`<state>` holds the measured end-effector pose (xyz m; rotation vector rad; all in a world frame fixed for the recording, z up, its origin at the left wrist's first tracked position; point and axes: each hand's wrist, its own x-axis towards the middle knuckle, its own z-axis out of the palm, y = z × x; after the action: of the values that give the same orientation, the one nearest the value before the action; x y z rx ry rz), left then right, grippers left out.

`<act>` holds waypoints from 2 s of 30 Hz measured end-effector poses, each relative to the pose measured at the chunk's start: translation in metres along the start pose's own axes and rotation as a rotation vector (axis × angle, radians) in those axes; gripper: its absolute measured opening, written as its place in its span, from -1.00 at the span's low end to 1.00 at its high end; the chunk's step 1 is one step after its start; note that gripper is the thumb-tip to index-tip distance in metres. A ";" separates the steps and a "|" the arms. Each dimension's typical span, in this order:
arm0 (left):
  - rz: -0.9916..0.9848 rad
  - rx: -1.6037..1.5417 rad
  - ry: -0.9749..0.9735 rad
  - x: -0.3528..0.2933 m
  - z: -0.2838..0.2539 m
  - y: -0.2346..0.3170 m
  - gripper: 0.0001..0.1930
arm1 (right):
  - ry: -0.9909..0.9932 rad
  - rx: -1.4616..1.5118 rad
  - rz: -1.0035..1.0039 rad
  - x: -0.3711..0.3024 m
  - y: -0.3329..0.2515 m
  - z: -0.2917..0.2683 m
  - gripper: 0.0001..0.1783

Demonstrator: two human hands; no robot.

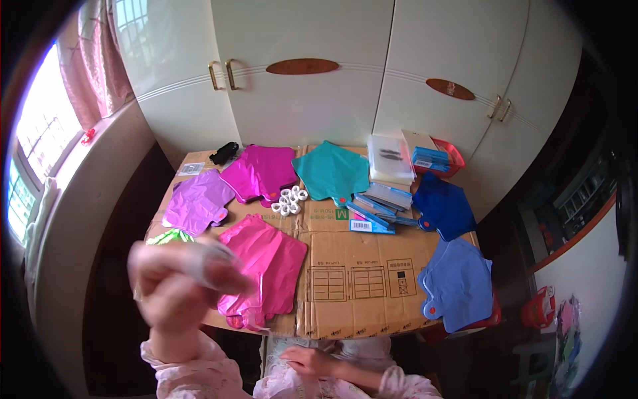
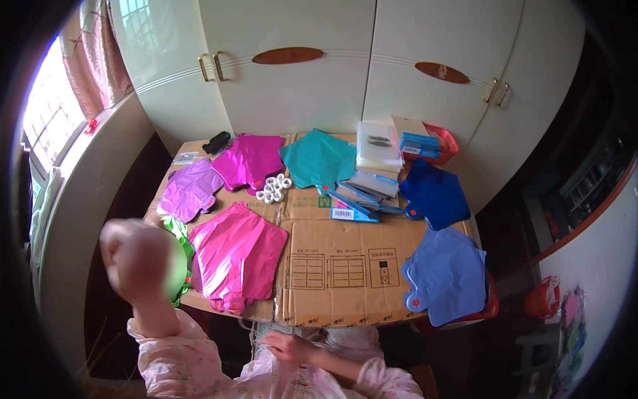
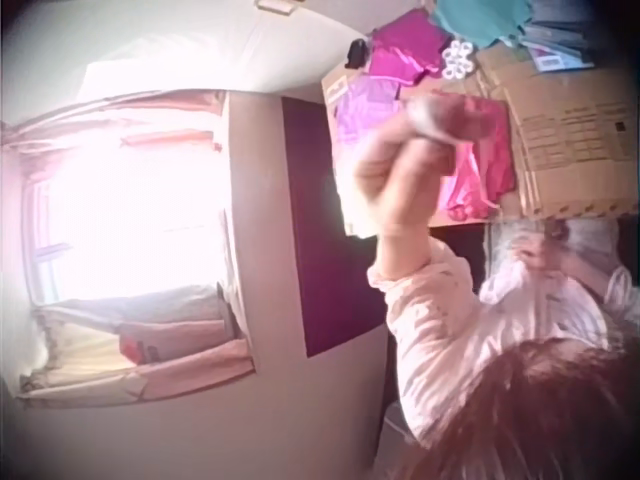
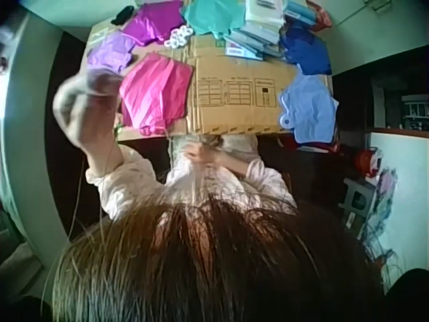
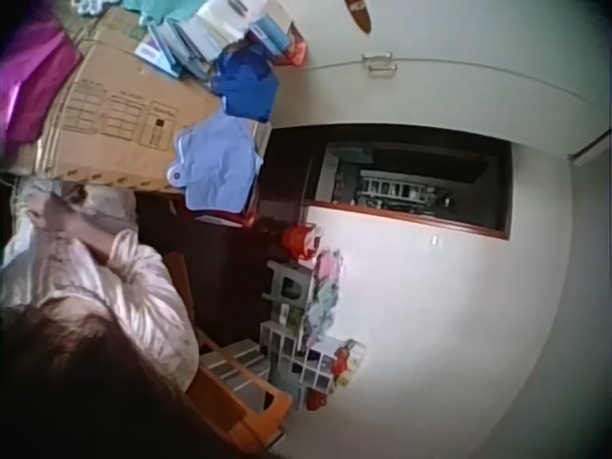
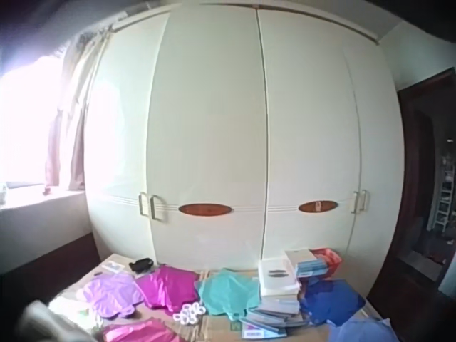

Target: The person is threading small white plastic rings onto a white cord at a workbench.

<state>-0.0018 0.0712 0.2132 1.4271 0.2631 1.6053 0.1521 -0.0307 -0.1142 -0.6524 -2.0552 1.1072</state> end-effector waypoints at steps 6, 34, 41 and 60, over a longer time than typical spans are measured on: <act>-0.522 -0.166 -0.104 -0.048 -0.002 -0.045 -0.78 | 0.516 0.006 -0.120 0.034 -0.080 -0.097 -0.59; -0.544 0.216 0.016 -0.135 -0.025 -0.108 -0.90 | 0.259 -0.276 -0.112 0.068 -0.087 -0.109 -0.95; -0.601 -0.011 -0.015 -0.155 -0.037 -0.105 -0.87 | 0.288 -0.095 -0.019 0.063 -0.078 -0.096 -0.93; -0.875 0.464 -0.411 -0.181 -0.078 -0.056 -0.80 | 0.067 -0.023 0.060 0.055 -0.060 -0.051 -0.87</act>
<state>-0.0626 -0.0008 0.0316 1.6152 0.9109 0.5390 0.1511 0.0037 -0.0241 -0.7575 -2.0050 1.0824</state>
